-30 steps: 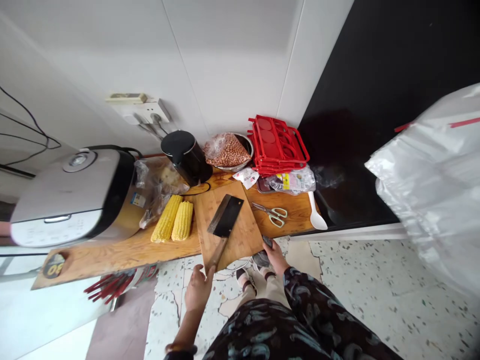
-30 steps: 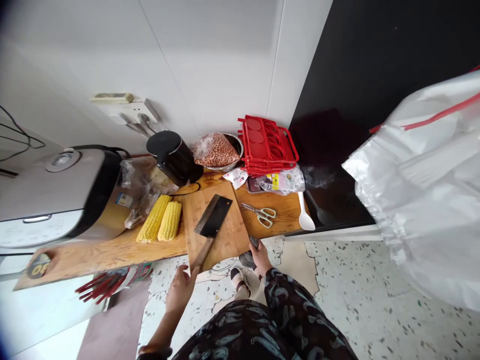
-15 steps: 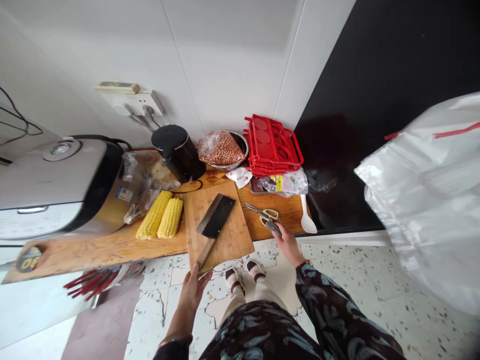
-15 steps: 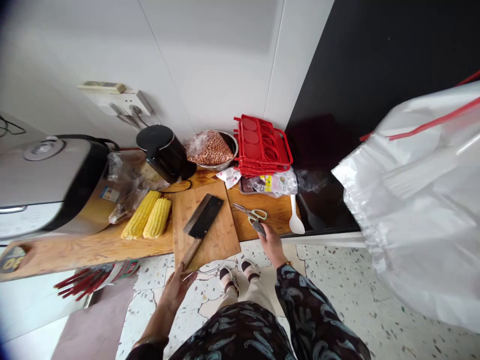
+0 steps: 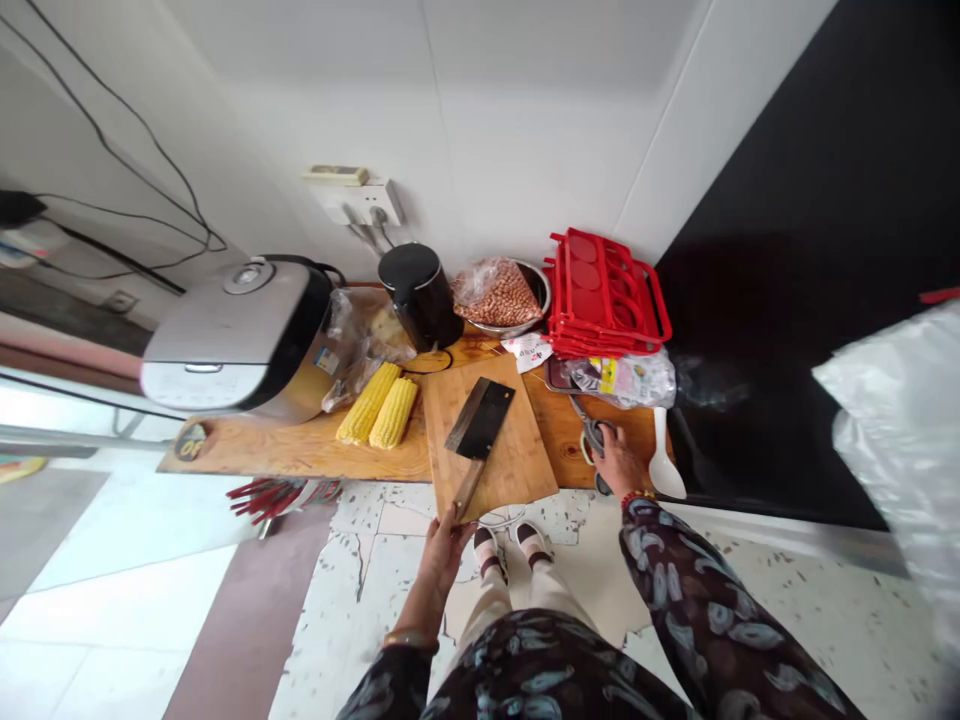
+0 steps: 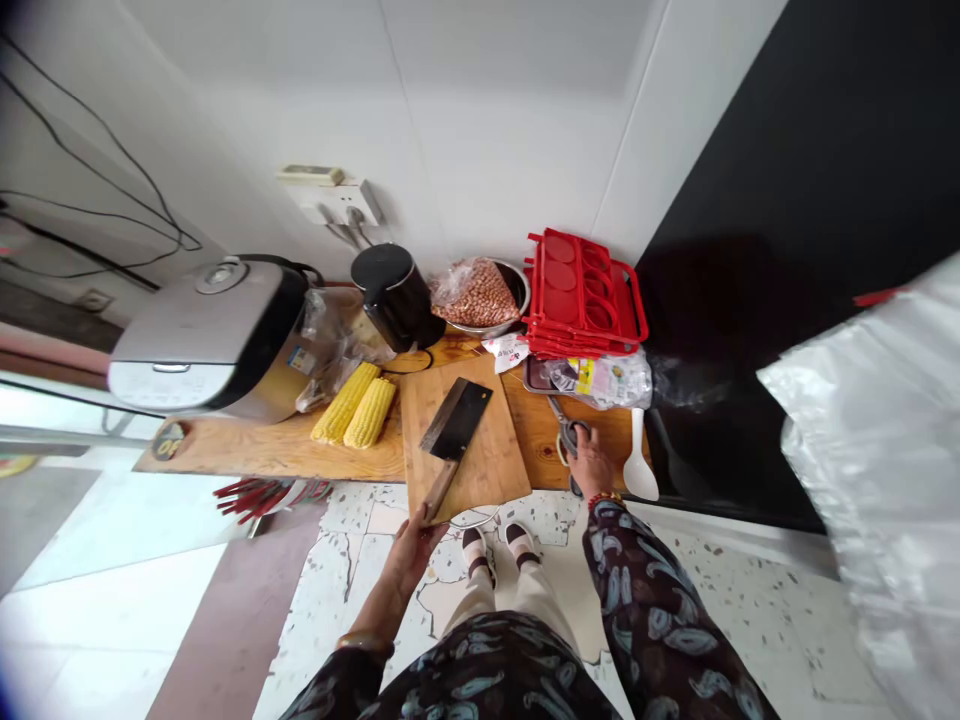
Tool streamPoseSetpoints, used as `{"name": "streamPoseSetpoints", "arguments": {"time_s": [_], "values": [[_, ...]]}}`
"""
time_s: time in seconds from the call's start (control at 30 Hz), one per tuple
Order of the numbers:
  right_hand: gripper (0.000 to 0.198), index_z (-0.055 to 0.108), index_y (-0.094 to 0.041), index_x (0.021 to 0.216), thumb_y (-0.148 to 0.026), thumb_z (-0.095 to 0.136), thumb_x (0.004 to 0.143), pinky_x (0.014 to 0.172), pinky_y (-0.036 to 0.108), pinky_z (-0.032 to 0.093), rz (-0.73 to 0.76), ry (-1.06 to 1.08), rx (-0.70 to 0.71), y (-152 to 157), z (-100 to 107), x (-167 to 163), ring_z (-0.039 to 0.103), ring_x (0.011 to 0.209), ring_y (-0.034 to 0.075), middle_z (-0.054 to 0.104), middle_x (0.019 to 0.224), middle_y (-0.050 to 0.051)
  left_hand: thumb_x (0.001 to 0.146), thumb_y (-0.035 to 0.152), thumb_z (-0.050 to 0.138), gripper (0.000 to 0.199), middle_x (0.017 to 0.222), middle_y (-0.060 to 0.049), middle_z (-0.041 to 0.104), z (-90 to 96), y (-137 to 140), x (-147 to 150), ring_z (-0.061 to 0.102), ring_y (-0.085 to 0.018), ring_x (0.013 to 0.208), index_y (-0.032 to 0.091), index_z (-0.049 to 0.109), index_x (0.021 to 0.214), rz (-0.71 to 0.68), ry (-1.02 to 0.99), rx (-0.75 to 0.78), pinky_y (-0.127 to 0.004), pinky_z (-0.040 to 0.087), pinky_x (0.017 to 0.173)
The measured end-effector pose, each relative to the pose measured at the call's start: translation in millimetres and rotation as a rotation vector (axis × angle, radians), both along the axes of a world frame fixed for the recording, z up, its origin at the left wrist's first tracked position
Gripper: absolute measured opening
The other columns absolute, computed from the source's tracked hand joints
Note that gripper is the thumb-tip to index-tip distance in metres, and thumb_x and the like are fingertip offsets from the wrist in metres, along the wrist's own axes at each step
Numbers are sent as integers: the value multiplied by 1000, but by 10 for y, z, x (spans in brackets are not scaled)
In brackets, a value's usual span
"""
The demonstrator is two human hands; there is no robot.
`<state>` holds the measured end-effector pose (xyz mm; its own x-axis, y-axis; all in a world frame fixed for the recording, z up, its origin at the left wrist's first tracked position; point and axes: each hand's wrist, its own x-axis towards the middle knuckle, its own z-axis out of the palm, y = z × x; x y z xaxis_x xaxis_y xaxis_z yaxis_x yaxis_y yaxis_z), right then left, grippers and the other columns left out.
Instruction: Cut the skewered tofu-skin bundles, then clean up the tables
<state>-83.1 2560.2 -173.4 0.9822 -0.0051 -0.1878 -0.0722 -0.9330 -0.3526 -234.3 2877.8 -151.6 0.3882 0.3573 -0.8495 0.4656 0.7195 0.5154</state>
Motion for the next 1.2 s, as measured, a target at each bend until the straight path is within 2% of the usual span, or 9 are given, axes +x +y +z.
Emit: {"name": "streamPoseSetpoints", "arguments": {"time_s": [0.17, 0.37, 0.5, 0.63, 0.73, 0.83, 1.0, 1.1, 1.2], "values": [[47, 49, -20, 132, -30, 48, 87, 88, 33, 44, 10, -55, 105, -309, -84, -38, 55, 110, 24, 52, 125, 12, 88, 33, 59, 18, 74, -4, 64, 43, 120, -152, 69, -17, 66, 17, 51, 93, -81, -39, -53, -31, 59, 68], [44, 56, -16, 121, -38, 45, 85, 99, 40, 43, -199, -204, 289, -325, 19, 30, 56, 110, 26, 62, 116, 13, 86, 31, 62, 18, 83, -6, 69, 96, 383, -577, 70, -17, 69, 19, 53, 97, -80, 46, 25, -29, 57, 65], [48, 50, -16, 130, -36, 44, 86, 102, 40, 41, 7, -190, 405, 141, 88, 276, 52, 117, 25, 57, 127, 13, 86, 29, 61, 18, 80, -7, 69, 150, 374, -888, 69, -16, 66, 17, 55, 98, -64, 149, 24, -27, 56, 62], [49, 48, -13, 134, -18, 40, 85, 110, 44, 31, 256, -95, 335, 614, -4, 237, 41, 129, 27, 48, 140, 14, 84, 30, 64, 21, 77, -6, 69, 221, 183, -1078, 67, -15, 62, 17, 55, 98, -89, 187, 5, -26, 54, 59], [50, 54, -18, 129, -12, 38, 82, 113, 44, 29, 330, -66, 319, 624, -120, -123, 41, 128, 27, 49, 141, 8, 79, 32, 69, 26, 77, -6, 68, 265, 64, -1204, 67, -16, 62, 17, 57, 98, -101, 176, 2, -26, 52, 58], [48, 57, -26, 124, -16, 36, 82, 105, 39, 41, 334, -29, 352, 306, -211, -423, 52, 118, 25, 57, 131, 5, 75, 36, 72, 31, 75, -5, 67, 293, 34, -1368, 65, -15, 59, 17, 58, 95, -85, 198, -13, -25, 50, 55], [56, 51, -14, 129, -42, 40, 82, 98, 49, 42, 121, -108, 63, -249, -250, -167, 50, 119, 35, 51, 129, 21, 70, 41, 75, 38, 67, -1, 64, 331, 76, -1631, 61, -13, 52, 18, 57, 94, 12, 205, 8, -23, 44, 50], [75, 46, -6, 130, -57, 46, 75, 95, 52, 40, 108, -30, -169, -242, -255, 47, 50, 116, 40, 52, 122, 28, 67, 46, 76, 43, 64, 0, 62, 352, 95, -1759, 59, -12, 50, 18, 56, 92, 63, 224, 29, -22, 42, 48], [72, 46, -8, 128, -56, 48, 73, 88, 54, 41, 88, 39, -257, -117, -295, 78, 54, 112, 40, 58, 110, 26, 68, 47, 75, 44, 64, 0, 63, 368, 86, -1888, 59, -12, 50, 18, 54, 93, 98, 219, 32, -21, 41, 48]]}}
